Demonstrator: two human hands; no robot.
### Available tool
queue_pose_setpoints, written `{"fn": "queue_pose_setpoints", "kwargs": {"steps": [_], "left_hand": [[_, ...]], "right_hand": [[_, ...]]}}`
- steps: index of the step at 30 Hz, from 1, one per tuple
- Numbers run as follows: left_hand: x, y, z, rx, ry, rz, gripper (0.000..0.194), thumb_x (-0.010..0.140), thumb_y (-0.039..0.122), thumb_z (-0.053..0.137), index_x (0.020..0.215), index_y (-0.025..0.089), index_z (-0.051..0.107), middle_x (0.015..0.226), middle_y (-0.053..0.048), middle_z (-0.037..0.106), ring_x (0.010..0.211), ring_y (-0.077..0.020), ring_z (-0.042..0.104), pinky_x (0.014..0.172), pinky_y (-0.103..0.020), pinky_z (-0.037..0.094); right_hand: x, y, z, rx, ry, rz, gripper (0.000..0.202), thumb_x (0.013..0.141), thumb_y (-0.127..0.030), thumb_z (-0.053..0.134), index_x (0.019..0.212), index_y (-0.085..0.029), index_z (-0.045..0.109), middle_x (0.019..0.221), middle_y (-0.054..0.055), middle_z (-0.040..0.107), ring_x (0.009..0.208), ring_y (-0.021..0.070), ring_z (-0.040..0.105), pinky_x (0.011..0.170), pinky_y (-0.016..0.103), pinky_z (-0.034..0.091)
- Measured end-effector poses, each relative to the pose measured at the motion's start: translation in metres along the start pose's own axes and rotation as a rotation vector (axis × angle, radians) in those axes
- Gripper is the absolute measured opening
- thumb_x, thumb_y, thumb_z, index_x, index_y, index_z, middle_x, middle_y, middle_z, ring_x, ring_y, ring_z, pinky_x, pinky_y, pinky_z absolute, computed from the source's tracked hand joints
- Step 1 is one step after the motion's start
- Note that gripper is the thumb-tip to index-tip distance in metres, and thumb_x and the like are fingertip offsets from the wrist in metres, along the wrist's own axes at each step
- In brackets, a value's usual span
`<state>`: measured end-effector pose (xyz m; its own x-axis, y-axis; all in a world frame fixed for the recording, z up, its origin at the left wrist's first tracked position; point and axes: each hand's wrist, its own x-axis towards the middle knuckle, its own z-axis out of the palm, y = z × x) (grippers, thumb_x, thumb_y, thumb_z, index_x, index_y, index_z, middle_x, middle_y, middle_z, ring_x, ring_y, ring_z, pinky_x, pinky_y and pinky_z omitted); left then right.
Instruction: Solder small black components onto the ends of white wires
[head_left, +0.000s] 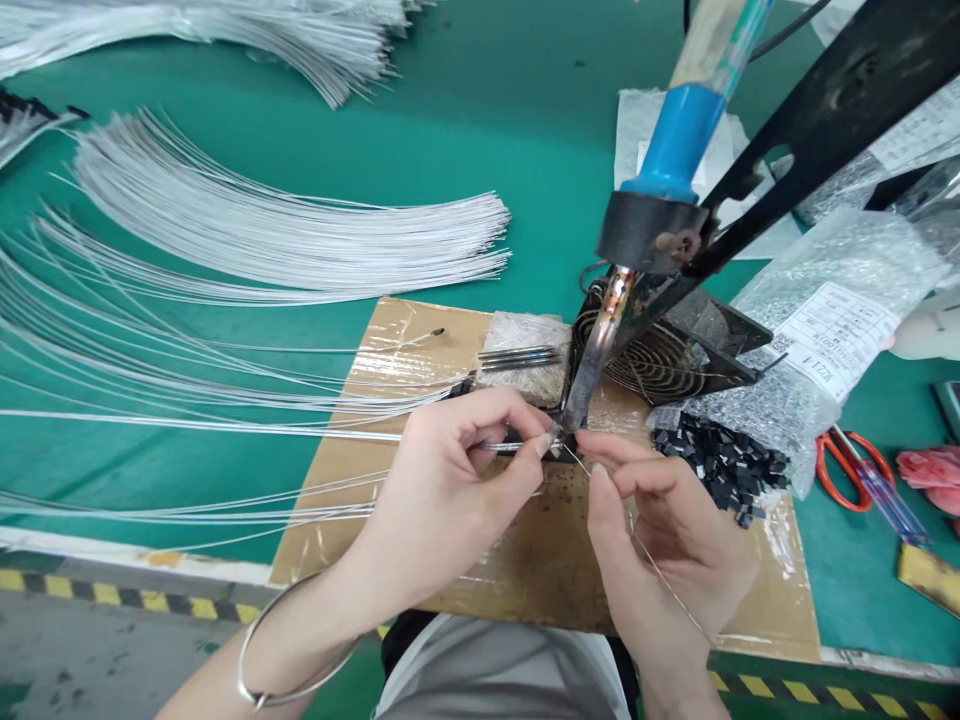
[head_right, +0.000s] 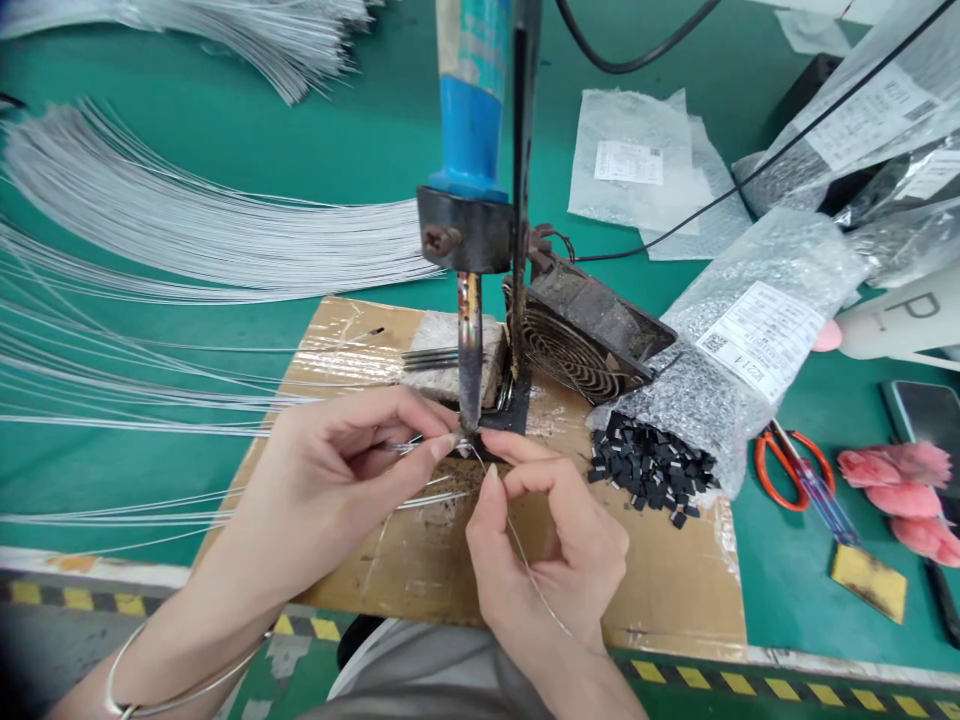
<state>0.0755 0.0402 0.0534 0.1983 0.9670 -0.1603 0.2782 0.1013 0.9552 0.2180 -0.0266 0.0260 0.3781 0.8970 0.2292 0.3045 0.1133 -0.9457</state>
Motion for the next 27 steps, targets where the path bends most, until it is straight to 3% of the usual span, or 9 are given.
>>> {"fn": "queue_pose_setpoints", "kwargs": {"steps": [15, 21, 27], "left_hand": [[-0.0004, -0.0001, 0.0008, -0.008, 0.002, 0.015, 0.012, 0.082, 0.019, 0.066, 0.072, 0.016, 0.070, 0.079, -0.006, 0.076, 0.063, -0.0139, 0.060, 0.048, -0.023, 0.033], [0.0004, -0.0007, 0.0010, -0.008, 0.002, 0.011, 0.010, 0.080, 0.018, 0.066, 0.071, 0.016, 0.069, 0.076, -0.005, 0.075, 0.058, -0.0116, 0.054, 0.047, -0.022, 0.033], [0.0008, -0.0008, 0.0012, -0.025, 0.001, 0.007, 0.010, 0.081, 0.018, 0.066, 0.071, 0.017, 0.070, 0.079, -0.006, 0.076, 0.064, -0.0144, 0.061, 0.048, -0.023, 0.034]], "right_hand": [[0.0012, -0.0018, 0.0001, -0.020, -0.012, 0.016, 0.016, 0.095, -0.016, 0.068, 0.082, -0.023, 0.062, 0.107, 0.006, 0.083, 0.097, 0.0213, 0.080, 0.084, 0.035, 0.062], [0.0013, -0.0017, 0.0003, 0.015, -0.008, 0.034, 0.017, 0.095, -0.015, 0.068, 0.082, -0.023, 0.063, 0.107, 0.004, 0.083, 0.096, 0.0182, 0.080, 0.085, 0.031, 0.061], [0.0012, -0.0017, -0.0004, 0.001, -0.015, 0.021, 0.015, 0.094, -0.014, 0.069, 0.083, -0.023, 0.064, 0.108, 0.004, 0.083, 0.096, 0.0196, 0.080, 0.086, 0.033, 0.062]]}}
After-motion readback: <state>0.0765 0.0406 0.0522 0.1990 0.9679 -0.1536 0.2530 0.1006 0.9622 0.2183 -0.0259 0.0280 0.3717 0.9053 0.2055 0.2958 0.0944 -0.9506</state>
